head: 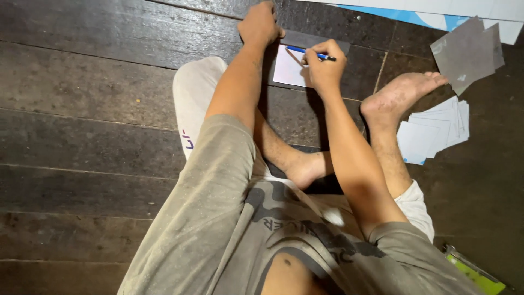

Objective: Marking lines on small rectangular pieces of paper using a metal ruler and a blue pen while sitting on the floor.

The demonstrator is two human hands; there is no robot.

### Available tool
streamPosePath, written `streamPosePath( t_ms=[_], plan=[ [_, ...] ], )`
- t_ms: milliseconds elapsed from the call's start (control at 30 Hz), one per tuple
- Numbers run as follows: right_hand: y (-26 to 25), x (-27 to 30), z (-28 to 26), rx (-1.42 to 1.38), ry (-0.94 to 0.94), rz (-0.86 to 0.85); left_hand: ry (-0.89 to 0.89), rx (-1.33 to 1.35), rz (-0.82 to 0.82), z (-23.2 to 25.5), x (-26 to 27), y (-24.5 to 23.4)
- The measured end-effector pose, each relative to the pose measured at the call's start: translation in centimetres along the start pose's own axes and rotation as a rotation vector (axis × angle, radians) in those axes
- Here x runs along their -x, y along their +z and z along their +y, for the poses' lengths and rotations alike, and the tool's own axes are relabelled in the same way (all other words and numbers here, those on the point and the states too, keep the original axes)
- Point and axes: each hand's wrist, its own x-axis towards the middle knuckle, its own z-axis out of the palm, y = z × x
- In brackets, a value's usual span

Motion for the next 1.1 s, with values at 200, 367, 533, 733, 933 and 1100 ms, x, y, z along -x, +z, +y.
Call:
streamPosePath(
  t_ms=[200, 367, 533, 733, 933, 1100],
  plan=[
    [1.1, -0.9, 1.1, -0.129, 0.137, -0.033, -0.003, 0.008, 0.015, -0.3, -0.3, 0.7],
    [-0.3, -0.8, 0.4, 0.015, 0.123, 0.052, -0.02, -0.003, 0.017, 0.0, -0.1, 0.2],
    [-6.3, 0.1, 1.2, 0.022, 0.147, 0.152, -0.038, 0.009, -0.035, 0.3, 0.1, 0.2],
    [-13.9, 3.0, 3.1, -0.05, 0.393, 0.328, 0.131, -0.264, 0.279, -1.2, 1.8, 3.7],
    [-16.4, 9.9, -0.7, -0.247, 0.366, 0.366, 0.377, -0.435, 0.154, -1.1, 5.3, 6.2],
    [-16.4, 13.7, -2.9, -0.36, 0.327, 0.448, 0.571, -0.551, 0.252, -2.1, 8.7, 10.4]
  ],
)
